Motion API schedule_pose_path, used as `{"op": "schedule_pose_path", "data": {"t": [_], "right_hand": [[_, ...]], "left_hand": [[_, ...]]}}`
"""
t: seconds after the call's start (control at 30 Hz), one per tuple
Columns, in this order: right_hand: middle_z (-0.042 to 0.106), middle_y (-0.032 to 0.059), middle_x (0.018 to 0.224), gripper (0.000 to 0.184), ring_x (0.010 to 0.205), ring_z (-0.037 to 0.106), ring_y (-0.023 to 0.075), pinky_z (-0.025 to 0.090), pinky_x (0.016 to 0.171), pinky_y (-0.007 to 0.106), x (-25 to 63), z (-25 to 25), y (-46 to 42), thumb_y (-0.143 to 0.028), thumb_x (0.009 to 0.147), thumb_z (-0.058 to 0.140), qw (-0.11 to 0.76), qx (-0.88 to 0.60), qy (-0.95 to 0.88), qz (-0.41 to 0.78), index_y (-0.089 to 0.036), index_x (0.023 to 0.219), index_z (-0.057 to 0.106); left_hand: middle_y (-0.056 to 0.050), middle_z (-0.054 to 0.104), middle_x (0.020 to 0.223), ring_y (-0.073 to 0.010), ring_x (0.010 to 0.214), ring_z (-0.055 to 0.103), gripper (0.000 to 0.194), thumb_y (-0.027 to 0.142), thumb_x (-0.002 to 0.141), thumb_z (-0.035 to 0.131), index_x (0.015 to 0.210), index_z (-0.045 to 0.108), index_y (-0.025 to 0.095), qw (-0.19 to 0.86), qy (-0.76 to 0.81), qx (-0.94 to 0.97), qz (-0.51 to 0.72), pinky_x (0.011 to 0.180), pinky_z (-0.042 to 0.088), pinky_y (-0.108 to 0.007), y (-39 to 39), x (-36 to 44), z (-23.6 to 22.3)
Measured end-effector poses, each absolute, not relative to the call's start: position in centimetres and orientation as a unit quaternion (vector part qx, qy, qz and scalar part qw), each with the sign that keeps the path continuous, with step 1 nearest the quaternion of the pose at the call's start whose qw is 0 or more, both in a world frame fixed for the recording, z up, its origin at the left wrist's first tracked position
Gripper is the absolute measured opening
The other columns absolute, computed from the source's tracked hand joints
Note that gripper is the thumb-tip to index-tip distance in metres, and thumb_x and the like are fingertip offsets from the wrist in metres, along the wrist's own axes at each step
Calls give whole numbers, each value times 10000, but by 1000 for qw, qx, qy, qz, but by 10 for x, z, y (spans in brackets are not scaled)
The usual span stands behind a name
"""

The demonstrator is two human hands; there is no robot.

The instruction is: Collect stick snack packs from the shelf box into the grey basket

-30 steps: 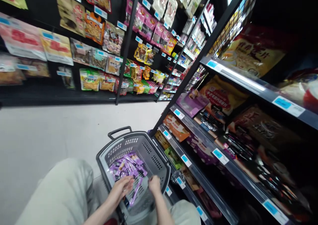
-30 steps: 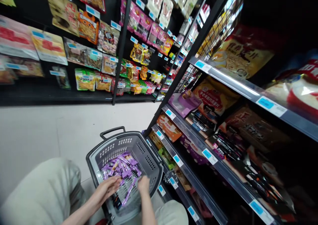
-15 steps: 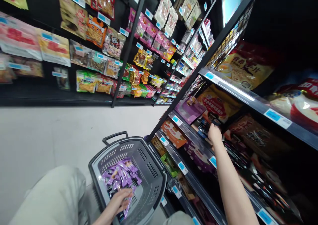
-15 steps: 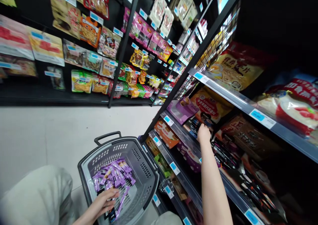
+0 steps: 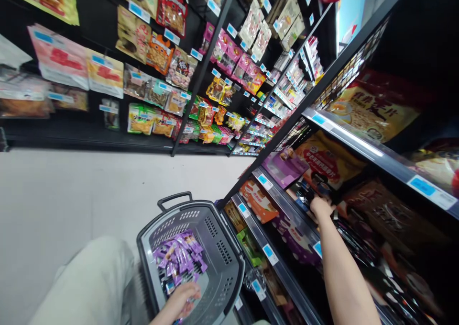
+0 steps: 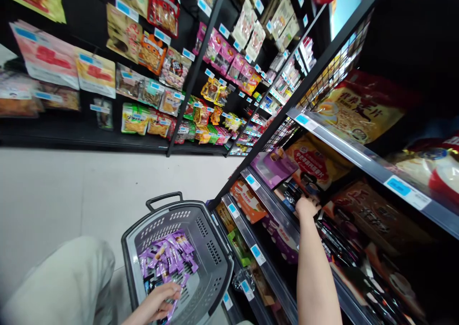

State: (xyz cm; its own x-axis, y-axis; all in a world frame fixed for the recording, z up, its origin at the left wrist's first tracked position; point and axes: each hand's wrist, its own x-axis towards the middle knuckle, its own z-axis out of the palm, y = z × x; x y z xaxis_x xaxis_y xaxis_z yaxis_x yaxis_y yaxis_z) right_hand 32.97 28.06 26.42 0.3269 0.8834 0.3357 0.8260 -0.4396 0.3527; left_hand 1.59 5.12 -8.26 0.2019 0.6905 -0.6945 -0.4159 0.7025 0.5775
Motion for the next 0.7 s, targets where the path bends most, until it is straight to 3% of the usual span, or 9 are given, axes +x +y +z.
{"op": "schedule_pose_path", "data": {"t": [0.2,0.37,0.47,0.57,0.7], "right_hand": [[596,164,832,302,805,582,273,410,655,394,325,278,273,-108,776,307,11,772,532,348,-120,942,559],[601,183,835,317,774,595,282,432,599,370,326,307,261,-151,805,282,-23,770,526,361,-125,1004,526],[613,189,838,304,802,588,283,429,641,368,326,325,251,-265,802,346,-53,790,543,281,-120,986,539],[621,124,898,271,833,572,233,411,716,326,318,323,226,-284,777,399,-114,731,653,162,-157,958,556],[620,40,854,249,780,559,192,438,653,276,280,269,162,-345,707,492,-236,637,727,-96,-196,883,586]], "left_hand": [[28,609,518,-57,303,437,148,248,460,657,543,548,194,773,498,131,370,316,236,-137,49,15,-62],[22,606,511,-62,302,441,110,198,480,649,522,548,193,777,504,133,352,307,227,-137,47,14,-52],[28,602,519,-68,298,443,104,201,490,648,533,553,197,779,501,147,349,296,214,-142,47,15,-55],[25,609,550,-66,305,441,134,241,499,658,590,573,191,776,497,168,349,298,225,-144,48,15,-57],[-41,644,706,-95,452,525,284,355,544,659,754,621,168,805,430,193,361,411,383,-181,46,6,-42]]}}
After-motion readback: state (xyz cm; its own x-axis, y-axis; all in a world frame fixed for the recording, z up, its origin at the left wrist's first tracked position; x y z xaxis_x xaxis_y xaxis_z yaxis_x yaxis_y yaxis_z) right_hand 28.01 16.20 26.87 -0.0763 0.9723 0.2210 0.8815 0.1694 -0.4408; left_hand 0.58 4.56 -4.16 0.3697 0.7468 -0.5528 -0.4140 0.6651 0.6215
